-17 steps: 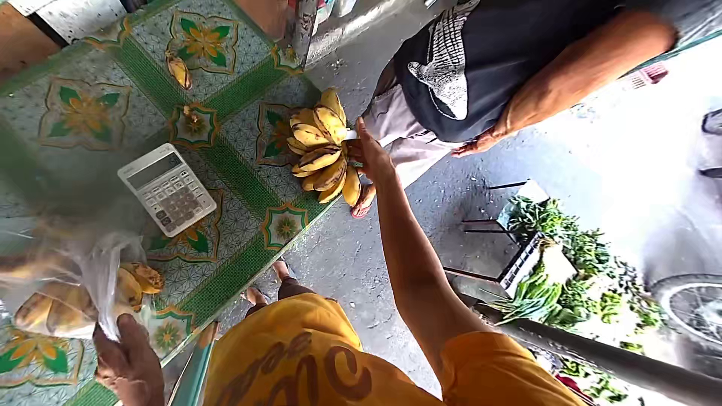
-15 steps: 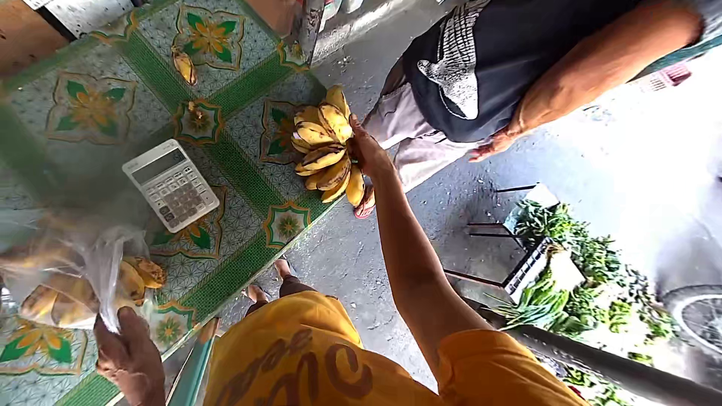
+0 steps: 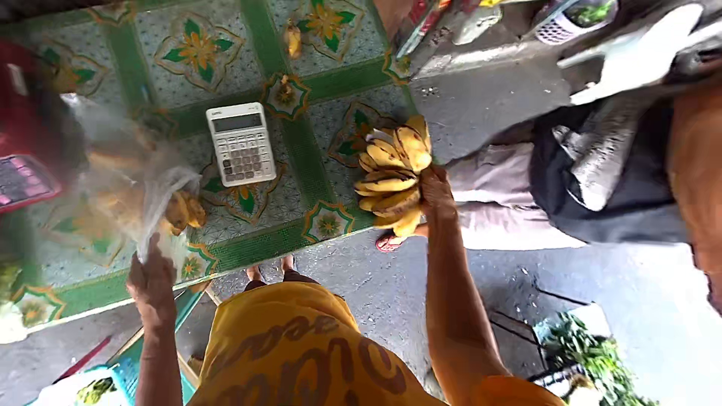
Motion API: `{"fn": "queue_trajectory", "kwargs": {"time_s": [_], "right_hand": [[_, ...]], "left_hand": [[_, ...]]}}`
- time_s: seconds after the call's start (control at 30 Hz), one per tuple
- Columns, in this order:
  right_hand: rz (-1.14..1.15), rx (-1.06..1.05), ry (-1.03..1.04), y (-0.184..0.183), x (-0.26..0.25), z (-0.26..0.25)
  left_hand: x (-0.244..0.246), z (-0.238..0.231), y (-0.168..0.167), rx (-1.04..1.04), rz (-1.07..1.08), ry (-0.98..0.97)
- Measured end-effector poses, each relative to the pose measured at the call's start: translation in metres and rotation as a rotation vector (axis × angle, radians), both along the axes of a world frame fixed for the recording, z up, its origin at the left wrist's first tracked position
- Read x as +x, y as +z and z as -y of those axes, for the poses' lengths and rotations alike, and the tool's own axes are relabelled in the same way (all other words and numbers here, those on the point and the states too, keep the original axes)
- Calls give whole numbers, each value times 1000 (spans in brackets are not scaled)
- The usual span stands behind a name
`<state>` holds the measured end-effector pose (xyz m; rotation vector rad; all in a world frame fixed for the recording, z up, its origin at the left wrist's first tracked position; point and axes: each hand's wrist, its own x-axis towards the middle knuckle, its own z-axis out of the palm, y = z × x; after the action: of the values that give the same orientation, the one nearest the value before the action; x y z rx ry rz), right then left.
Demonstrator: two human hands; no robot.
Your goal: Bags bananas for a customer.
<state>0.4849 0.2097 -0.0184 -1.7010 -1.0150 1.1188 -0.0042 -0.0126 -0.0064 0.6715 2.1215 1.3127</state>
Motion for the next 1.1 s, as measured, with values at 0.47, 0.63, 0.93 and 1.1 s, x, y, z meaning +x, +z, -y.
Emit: {"fn": "queue_trajectory", "kwargs": {"time_s": [0.47, 0.63, 0.93, 1.1], "right_hand": [[-250, -114, 1017, 87, -236, 22], [-287, -220, 1416, 76, -339, 24], [-495, -86, 1022, 47, -382, 12], [-533, -157, 793, 31, -415, -7]], "left_hand": [[-58, -67, 52, 309, 52, -158], [-77, -66, 64, 240, -268, -380], [-72, -11, 31, 409, 34, -303], [-87, -55, 52, 162, 227, -128]]}}
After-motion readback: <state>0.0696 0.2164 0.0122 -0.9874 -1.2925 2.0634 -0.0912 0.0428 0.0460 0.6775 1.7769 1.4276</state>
